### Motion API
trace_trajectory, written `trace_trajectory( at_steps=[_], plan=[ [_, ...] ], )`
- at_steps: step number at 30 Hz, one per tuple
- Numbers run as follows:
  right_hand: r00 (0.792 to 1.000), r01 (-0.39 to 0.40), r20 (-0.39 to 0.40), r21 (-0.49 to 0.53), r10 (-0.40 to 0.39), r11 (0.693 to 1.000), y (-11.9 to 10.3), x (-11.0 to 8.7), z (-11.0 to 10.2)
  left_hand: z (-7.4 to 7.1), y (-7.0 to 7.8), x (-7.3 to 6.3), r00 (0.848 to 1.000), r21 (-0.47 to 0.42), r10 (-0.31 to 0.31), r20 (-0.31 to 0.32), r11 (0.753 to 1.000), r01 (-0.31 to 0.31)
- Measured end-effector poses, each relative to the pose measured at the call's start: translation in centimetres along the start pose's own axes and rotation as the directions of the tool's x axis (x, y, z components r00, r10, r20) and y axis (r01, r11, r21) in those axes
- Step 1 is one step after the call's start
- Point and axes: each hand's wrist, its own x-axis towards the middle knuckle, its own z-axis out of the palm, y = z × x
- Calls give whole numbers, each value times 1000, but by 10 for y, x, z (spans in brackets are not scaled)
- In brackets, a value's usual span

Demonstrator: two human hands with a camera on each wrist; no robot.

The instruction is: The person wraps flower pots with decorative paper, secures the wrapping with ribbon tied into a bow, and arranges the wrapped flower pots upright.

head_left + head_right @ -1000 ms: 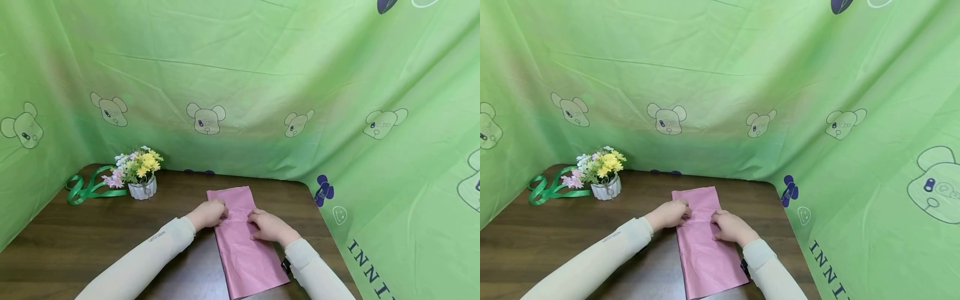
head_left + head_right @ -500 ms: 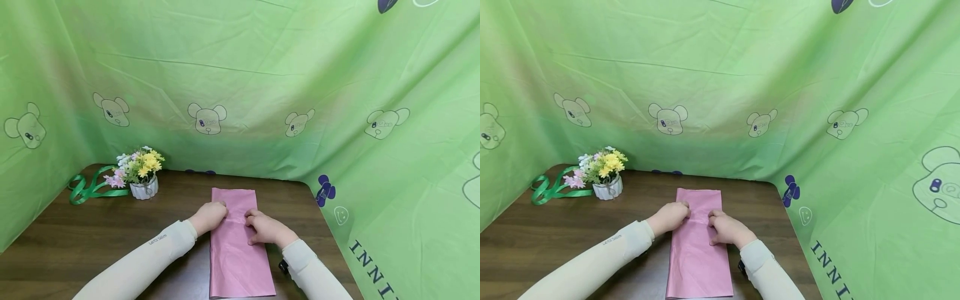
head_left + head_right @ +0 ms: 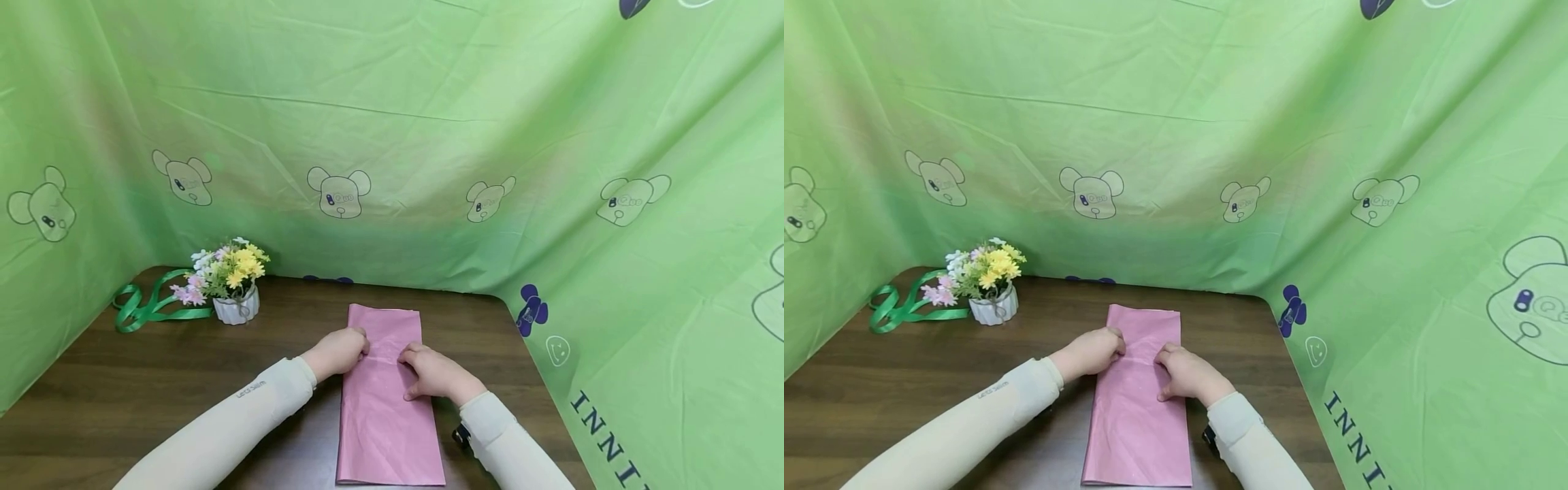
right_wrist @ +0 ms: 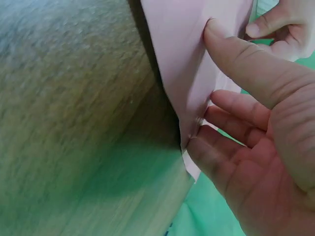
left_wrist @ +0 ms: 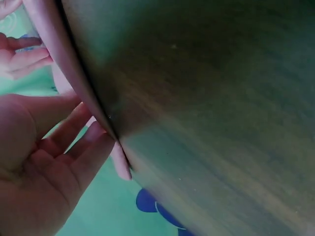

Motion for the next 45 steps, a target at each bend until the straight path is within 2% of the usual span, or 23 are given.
trace_trajectory(
  at_steps=[4, 6, 9, 12, 16, 28, 37, 45],
  plan=[
    [1000, -20, 2, -12, 20, 1000, -2, 0, 0, -5, 3, -4, 997, -38, -27, 75, 999, 30],
    [1000, -29, 4, -9, 29, 1000, -4, 0, 0, -7, 6, -6, 993, -24, -38, 112, 999, 41],
    [999, -45, 3, -3, 45, 999, -10, -1, -1, -6, 10, -7, 990, 36, -41, 136, 999, 37],
    [998, -59, -1, 8, 59, 998, -14, -2, -2, -5, 13, -8, 990, 71, -52, 134, 997, 43],
    [997, -79, -5, 35, 79, 996, -17, -3, -2, -7, 16, -8, 985, 70, -68, 157, 996, 57],
    [995, -104, 7, 68, 103, 992, -20, -7, -3, -3, 14, -4, 986, 87, -44, 161, 996, 30],
    [989, -122, -71, 84, 128, 989, -24, -15, -3, -5, 15, -4, 981, 99, -59, 185, 994, 41],
    [987, -141, -62, 94, 147, 986, -21, -14, -4, -6, 20, -4, 978, 91, -75, 195, 994, 58]
  ],
)
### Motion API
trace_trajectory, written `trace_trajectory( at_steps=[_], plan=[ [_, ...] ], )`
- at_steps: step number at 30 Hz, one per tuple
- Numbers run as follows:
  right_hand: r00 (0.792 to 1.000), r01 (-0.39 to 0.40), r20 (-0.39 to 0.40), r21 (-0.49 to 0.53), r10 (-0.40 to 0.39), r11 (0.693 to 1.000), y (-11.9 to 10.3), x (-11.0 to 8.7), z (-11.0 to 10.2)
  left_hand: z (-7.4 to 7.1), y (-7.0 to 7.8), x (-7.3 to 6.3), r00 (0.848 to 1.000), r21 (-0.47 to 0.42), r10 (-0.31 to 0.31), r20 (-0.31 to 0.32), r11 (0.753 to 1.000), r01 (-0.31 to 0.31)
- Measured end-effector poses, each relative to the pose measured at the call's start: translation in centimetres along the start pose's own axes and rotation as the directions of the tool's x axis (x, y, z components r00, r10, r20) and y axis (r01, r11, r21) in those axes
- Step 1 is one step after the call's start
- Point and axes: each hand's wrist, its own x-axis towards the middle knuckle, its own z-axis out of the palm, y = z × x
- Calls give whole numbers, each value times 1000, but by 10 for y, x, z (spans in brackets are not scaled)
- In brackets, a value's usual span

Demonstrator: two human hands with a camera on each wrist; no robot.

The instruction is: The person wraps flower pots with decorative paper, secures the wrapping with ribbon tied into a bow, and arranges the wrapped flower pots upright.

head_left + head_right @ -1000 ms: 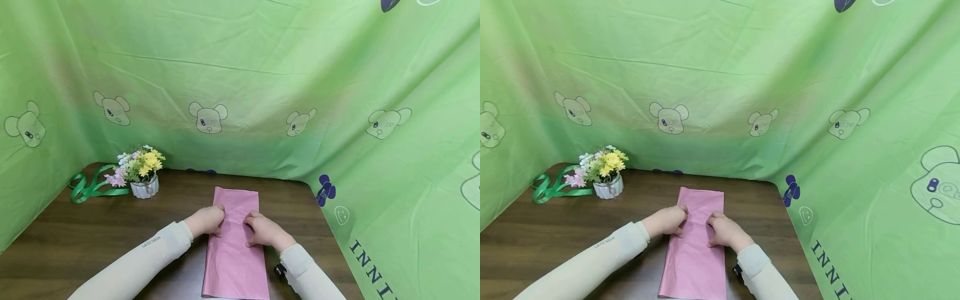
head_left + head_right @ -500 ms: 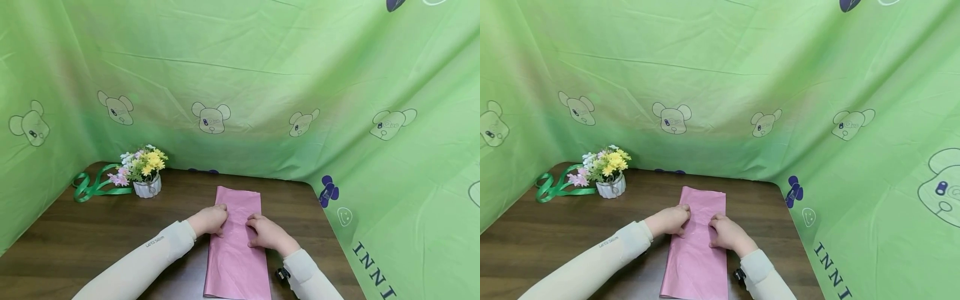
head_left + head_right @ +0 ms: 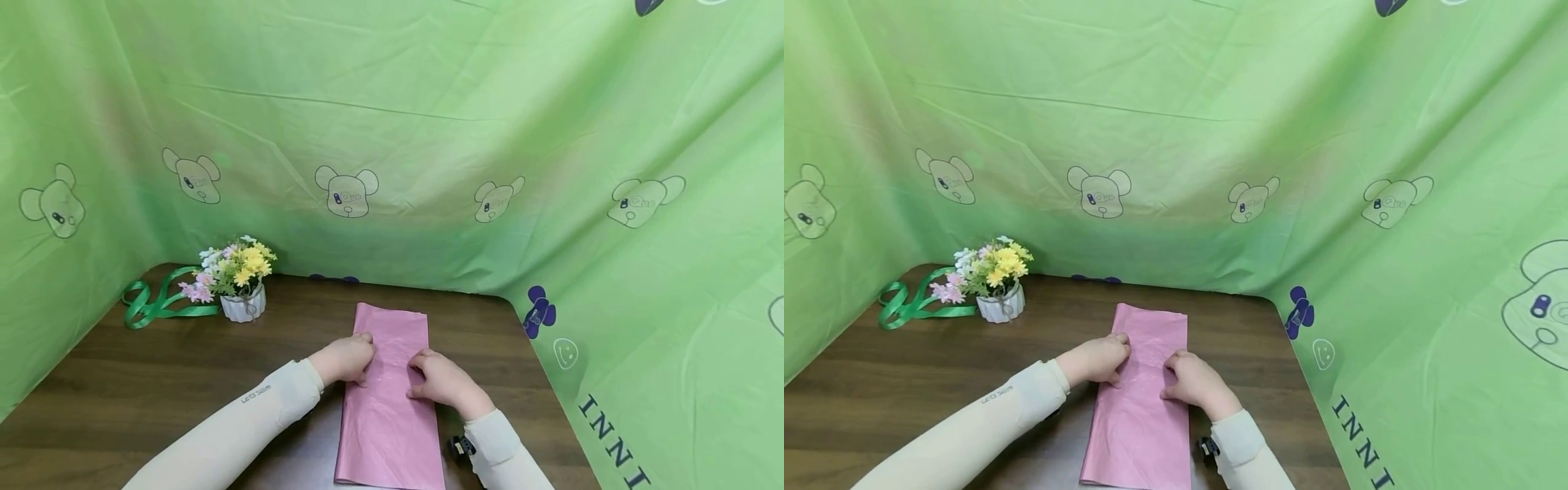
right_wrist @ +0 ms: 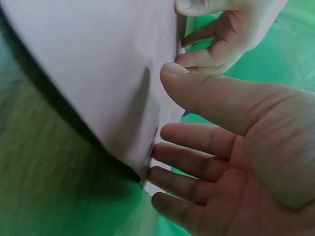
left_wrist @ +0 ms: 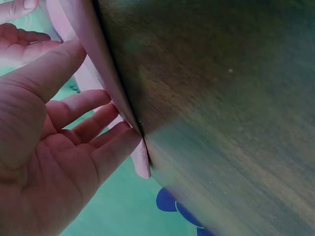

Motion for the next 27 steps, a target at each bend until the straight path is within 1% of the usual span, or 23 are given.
trace_trajectory(
  at_steps=[6, 16, 27],
  plan=[
    [1000, -22, 8, 11, 22, 1000, 0, 2, -2, -1, 1, 1, 1000, 0, -2, 14, 1000, 2],
    [999, -49, 20, 8, 49, 999, -6, 6, -6, -5, 2, 0, 1000, 5, -2, 0, 1000, 2],
    [998, -60, 16, 26, 59, 998, -5, 7, -6, -3, 2, 0, 1000, 27, -5, 9, 1000, 5]
  ],
)
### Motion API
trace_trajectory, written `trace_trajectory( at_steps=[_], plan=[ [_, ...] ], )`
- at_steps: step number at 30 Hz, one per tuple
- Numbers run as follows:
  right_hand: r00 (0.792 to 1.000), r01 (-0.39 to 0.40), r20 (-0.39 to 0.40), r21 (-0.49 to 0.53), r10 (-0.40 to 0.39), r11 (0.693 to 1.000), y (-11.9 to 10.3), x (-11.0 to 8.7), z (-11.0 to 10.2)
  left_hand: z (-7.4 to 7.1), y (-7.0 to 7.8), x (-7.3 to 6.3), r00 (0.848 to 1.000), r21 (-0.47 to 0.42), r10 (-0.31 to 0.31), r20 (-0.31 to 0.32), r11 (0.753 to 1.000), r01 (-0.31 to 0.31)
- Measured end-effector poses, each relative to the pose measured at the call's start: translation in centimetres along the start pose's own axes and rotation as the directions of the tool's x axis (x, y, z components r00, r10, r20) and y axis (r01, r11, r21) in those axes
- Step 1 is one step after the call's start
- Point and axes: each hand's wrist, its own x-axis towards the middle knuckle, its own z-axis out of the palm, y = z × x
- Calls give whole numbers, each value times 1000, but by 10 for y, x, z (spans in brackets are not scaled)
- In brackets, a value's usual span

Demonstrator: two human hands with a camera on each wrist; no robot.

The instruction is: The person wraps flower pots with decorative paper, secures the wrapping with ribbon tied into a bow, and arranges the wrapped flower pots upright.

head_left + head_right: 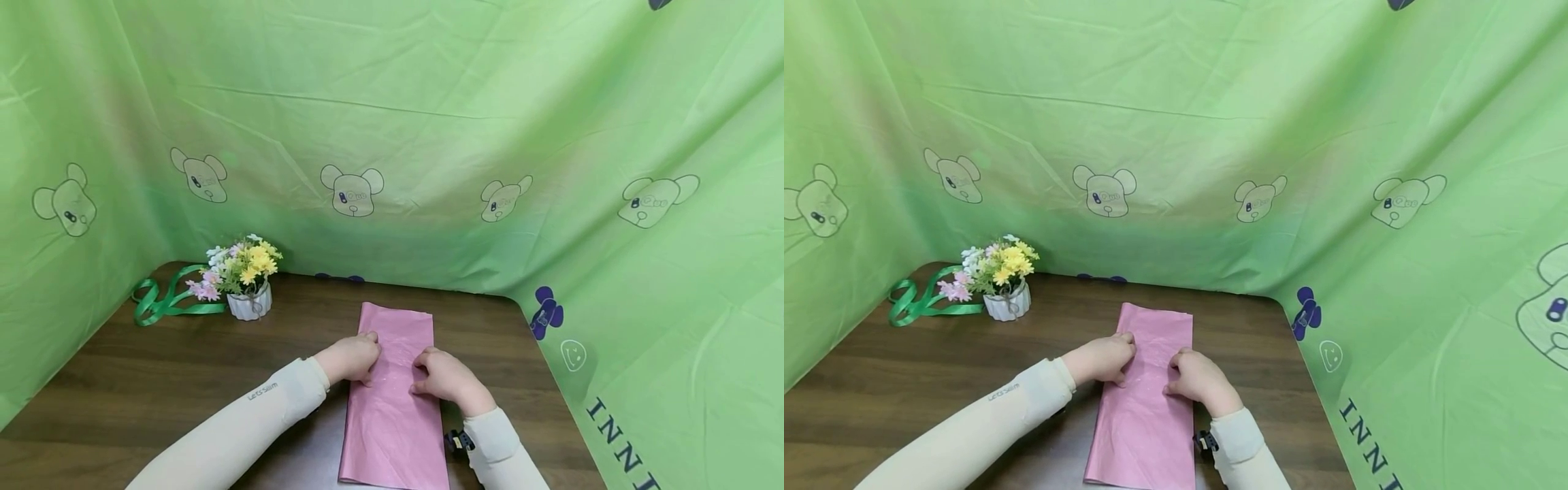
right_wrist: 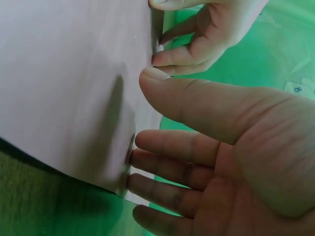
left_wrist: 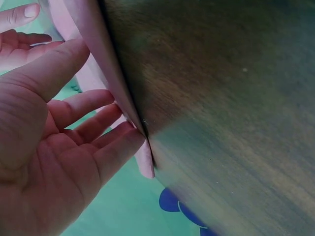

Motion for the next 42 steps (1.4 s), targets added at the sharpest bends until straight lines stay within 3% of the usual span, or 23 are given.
trace_trajectory(
  at_steps=[5, 8, 10, 13, 16, 19, 23, 28, 31, 36, 42],
  plan=[
    [999, -24, -42, 54, 26, 998, 4, 1, 0, 1, 0, 1, 1000, -5, 3, -5, 1000, -3],
    [985, -133, -95, 88, 141, 987, 7, 3, -2, 1, -1, 1, 1000, -21, 0, 1, 1000, 0],
    [955, -255, -123, 119, 270, 959, 9, 3, -3, 0, -1, 0, 1000, -26, -1, 3, 1000, 1],
    [894, -412, -126, 144, 430, 900, 11, 1, -6, -1, 0, -1, 1000, -27, -3, 7, 1000, 3],
    [868, -476, -96, 122, 488, 871, 12, 0, -5, -2, 0, -2, 1000, -24, -5, 5, 1000, 5],
    [866, -487, -74, 101, 495, 868, 11, 0, -1, -3, 1, -2, 1000, -25, -9, 2, 1000, 9],
    [878, -461, -87, 105, 470, 881, 9, 0, 0, -2, 2, -1, 1000, -25, -11, -2, 1000, 11],
    [902, -412, -60, 173, 427, 895, 12, 0, 0, 0, 3, 0, 1000, -17, -8, -4, 1000, 8],
    [901, -405, -65, 226, 428, 886, 15, 0, -2, 0, 4, 1, 1000, -16, -10, -5, 1000, 10],
    [883, -400, -89, 366, 460, 840, 16, 1, -5, 0, 4, 1, 1000, -17, -11, -8, 1000, 11],
    [914, -289, -51, 613, 402, 735, 10, 2, -9, -1, 3, -1, 1000, -8, -5, -15, 1000, 5]
  ],
)
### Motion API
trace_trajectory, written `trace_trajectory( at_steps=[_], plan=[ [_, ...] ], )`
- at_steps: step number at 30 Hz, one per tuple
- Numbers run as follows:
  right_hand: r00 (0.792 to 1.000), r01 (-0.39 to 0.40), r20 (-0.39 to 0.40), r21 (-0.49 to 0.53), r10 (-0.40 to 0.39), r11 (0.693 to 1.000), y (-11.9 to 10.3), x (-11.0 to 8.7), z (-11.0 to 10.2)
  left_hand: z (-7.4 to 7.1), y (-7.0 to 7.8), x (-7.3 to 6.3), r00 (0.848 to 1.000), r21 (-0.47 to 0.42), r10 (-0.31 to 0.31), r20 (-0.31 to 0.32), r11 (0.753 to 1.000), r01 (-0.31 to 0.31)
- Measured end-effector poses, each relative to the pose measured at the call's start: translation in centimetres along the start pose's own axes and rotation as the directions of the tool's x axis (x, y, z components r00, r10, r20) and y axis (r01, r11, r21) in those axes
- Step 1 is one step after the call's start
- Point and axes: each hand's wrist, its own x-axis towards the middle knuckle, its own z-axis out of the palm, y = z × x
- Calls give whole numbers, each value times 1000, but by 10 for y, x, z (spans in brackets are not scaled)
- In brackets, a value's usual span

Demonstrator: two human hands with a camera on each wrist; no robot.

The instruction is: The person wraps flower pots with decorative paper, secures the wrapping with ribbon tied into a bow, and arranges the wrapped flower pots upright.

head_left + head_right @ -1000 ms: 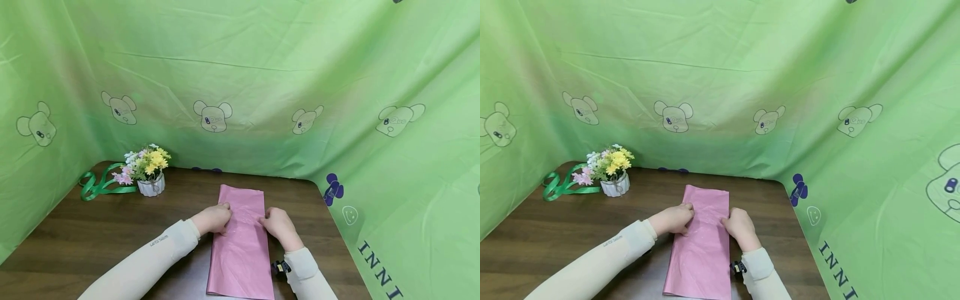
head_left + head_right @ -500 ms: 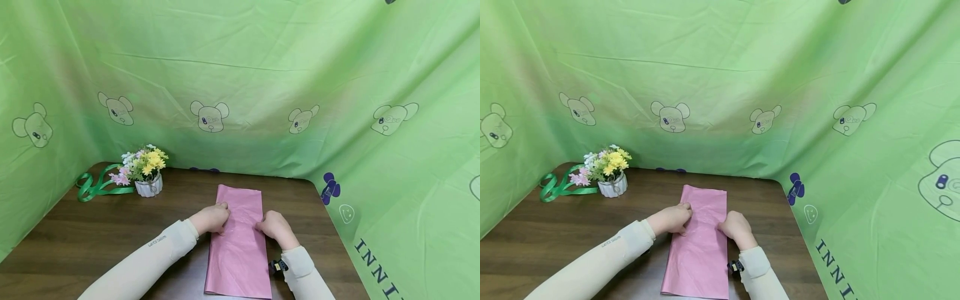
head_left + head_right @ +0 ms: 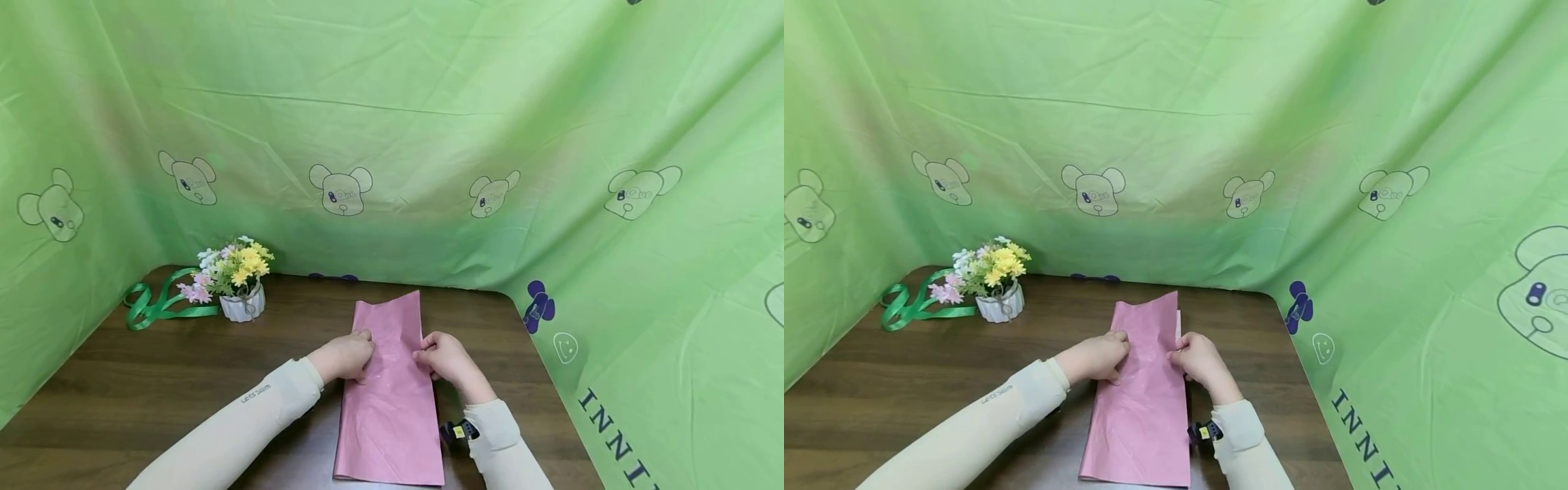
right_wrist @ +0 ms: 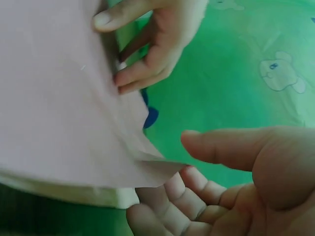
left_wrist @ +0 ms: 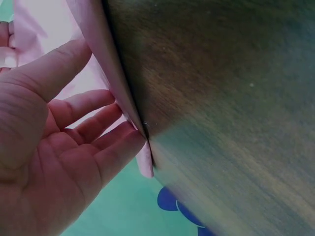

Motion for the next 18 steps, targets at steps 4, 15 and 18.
trace_trajectory(
  at_steps=[4, 15, 18],
  plan=[
    [994, 23, 98, 152, -39, 988, -4, -2, -3, -1, 0, -1, 1000, -7, 2, -8, 1000, -2],
    [933, 169, 274, 241, -234, 956, -6, 0, -1, -7, 2, -2, 999, -17, -8, -36, 1000, 7],
    [925, 232, 271, 155, -267, 960, -4, -1, 3, -6, -1, -1, 999, -2, 18, -49, 1000, -19]
  ],
)
